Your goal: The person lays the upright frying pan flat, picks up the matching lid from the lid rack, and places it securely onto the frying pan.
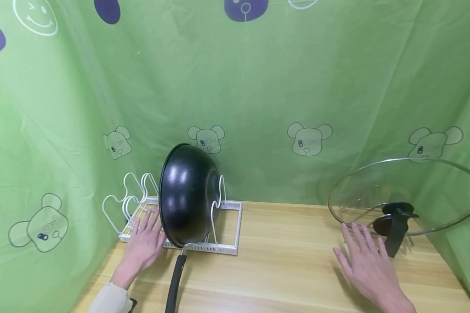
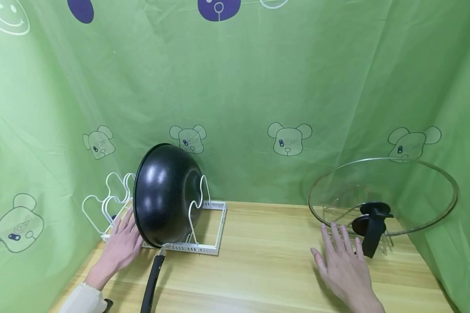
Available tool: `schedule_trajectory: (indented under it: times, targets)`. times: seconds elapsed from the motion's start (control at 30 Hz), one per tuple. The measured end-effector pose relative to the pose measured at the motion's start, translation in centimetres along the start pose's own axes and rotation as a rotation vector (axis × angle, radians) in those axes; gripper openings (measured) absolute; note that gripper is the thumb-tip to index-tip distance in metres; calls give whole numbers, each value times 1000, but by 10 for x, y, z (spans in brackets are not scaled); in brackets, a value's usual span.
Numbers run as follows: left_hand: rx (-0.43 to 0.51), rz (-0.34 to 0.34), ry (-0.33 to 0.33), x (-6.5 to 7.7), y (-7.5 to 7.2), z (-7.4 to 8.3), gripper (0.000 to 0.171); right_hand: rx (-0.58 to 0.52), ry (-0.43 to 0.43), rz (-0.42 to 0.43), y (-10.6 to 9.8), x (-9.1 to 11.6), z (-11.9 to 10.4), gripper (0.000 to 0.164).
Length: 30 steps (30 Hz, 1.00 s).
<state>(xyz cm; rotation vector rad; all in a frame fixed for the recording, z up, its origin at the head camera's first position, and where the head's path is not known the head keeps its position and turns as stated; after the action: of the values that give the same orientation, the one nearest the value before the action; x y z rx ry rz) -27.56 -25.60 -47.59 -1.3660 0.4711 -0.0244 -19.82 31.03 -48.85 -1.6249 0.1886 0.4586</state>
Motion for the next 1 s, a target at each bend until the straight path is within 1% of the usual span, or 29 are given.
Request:
schedule_trajectory:
  times: [0.1,0.27,0.47,0.63,0.7,0.8,0.93,1.0]
  targets:
    - [19,7,-1,2,-1,0,55,2,0,5,-2,1,-1,73]
    - [59,41,1,8,-4,1,55,-5,-3,19,-8,1,-2,73]
    - [125,81,3,16,-10,6,55,-25,16,-3,-17,4,-6,73]
    - [189,115,22,21,-17,14,53,-77,15,-2,-26,7,-17,75]
    - [228,123,21,24,-19,15,52,-104,9,2,-28,7,-24,76]
    - [308,104,-8,31,-19,15,50,-131,0,9,-30,8,-34,78]
    - [428,38,-57,40,-15,13,50,-171,1,8,-30,9,-48,79]
    - [472,16,-65,43,-14,14,50,-194,6,1,-29,9,-55,79]
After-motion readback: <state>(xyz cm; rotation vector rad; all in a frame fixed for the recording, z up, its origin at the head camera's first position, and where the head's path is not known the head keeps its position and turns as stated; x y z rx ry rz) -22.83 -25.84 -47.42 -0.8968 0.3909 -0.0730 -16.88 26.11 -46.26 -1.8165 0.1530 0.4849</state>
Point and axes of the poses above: each hand's wrist, its own x-axis away from the middle knuckle, its own y-axis out of the palm, z = x × y, the point moved 5 cm from there along -x, towards the middle knuckle, and after that the axes turned 4 degrees about x, right-handed, at the moved point
